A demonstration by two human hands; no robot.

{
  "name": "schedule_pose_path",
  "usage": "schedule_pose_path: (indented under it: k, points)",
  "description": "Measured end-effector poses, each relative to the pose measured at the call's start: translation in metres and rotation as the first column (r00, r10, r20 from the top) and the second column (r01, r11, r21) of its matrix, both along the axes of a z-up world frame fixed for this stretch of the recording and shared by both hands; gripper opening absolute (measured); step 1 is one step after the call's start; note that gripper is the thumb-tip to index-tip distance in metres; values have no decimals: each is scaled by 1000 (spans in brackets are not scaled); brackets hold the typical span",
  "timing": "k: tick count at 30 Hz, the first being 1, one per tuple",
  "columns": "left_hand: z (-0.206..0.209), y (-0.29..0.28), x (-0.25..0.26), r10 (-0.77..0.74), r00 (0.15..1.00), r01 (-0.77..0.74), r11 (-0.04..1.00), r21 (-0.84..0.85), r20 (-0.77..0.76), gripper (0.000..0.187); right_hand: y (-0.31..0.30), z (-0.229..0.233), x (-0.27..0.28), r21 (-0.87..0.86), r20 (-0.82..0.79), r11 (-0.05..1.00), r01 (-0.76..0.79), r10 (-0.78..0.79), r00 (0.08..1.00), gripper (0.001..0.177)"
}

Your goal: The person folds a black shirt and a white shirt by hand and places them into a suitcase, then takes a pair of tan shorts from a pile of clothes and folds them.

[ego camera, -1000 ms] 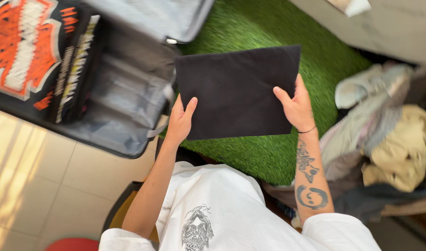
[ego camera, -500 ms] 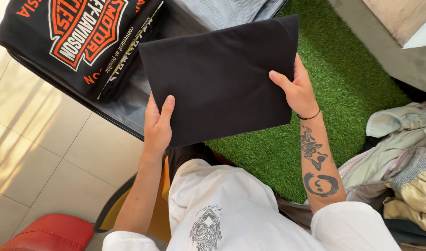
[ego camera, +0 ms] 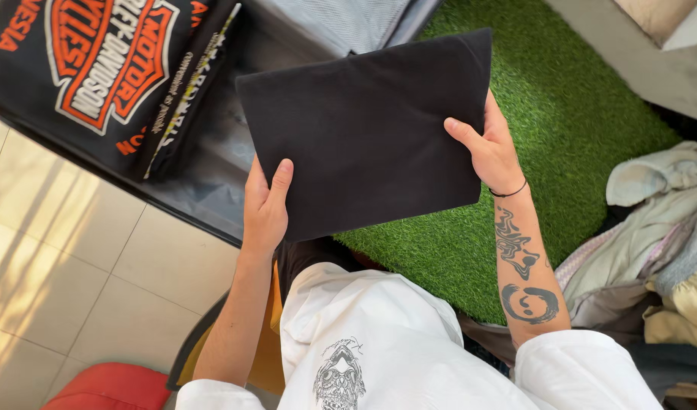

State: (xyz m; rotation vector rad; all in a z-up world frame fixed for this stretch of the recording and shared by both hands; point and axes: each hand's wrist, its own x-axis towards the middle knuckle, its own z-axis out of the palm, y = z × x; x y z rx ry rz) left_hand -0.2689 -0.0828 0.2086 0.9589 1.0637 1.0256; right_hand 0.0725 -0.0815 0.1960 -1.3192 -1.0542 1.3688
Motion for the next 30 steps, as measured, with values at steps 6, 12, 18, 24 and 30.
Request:
schedule_pose_path:
  k: [6,12,18,24,30]
  points:
    - [-2,6,27,-86,995,89,995,44,-54,48,-24,-3,24,-5,4,996,86,-86,996,63]
    - [-6,1,58,-161,987,161,987,18,-16,48,-54,-4,47,2,-10,985,175,-175,985,64]
    - [-12,-8,84,-218,976,219,975,32,-16,47,-88,-4,71,9,19,971,237,-237,971,61]
    - [-11,-21,113,-285,958,285,958,23,30,50,-121,-10,93,7,-1,951,310,-310,951,62]
    - [-13,-35,136,-317,948,317,948,21,-11,49,-149,-9,112,15,-4,939,344,-344,939,62]
